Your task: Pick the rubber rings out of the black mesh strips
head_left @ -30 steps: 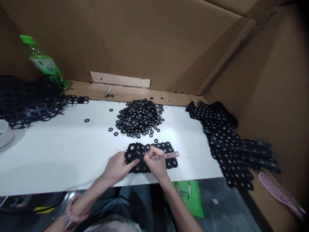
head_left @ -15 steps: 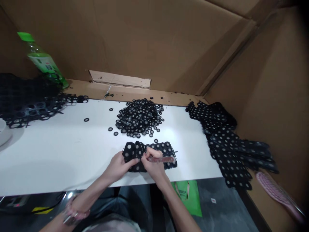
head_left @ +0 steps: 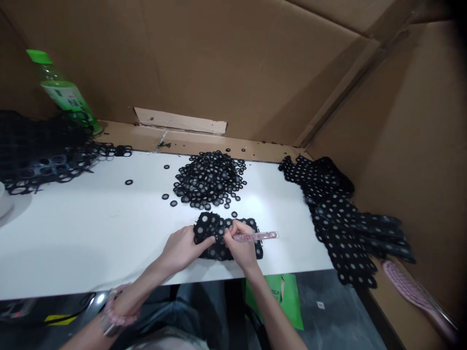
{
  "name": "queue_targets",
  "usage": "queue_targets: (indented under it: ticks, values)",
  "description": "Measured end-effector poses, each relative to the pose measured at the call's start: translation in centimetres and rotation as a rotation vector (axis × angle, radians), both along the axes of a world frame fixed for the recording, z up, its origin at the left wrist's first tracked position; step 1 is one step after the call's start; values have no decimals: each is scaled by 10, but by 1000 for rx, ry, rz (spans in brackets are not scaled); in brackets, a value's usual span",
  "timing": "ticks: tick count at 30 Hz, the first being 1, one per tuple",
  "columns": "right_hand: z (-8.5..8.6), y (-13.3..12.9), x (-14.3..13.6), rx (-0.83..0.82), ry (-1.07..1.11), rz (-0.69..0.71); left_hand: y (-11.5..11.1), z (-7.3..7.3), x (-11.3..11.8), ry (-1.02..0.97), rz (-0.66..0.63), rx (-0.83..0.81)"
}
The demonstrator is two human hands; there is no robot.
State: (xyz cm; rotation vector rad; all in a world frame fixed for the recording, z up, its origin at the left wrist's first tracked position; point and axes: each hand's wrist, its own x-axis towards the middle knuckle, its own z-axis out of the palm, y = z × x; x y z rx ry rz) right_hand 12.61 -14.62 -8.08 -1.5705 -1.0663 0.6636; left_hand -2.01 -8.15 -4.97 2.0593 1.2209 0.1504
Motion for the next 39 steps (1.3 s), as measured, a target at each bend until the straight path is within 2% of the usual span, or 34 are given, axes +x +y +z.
queue_targets:
  ticks: [6,10,16,30,34,39]
  values:
    - [1,0,-1,0,-62,13,-4,-1,6,95,-15,69]
    - [1,0,-1,-36,-98,12,-4,-4,4,139,23,96]
    - [3,1,-2,-39,-70,5,-1,-8,0,93,-28,82]
    - [3,0,-1,-61,-89,26,-1,-10,0,72,-21,57]
    - [4,1,-5,-34,-126,40,-1,-15,-2,-23,-34,30]
    - [3,4,-11,64,-195,75,3,-33,-8,-320,17,-159]
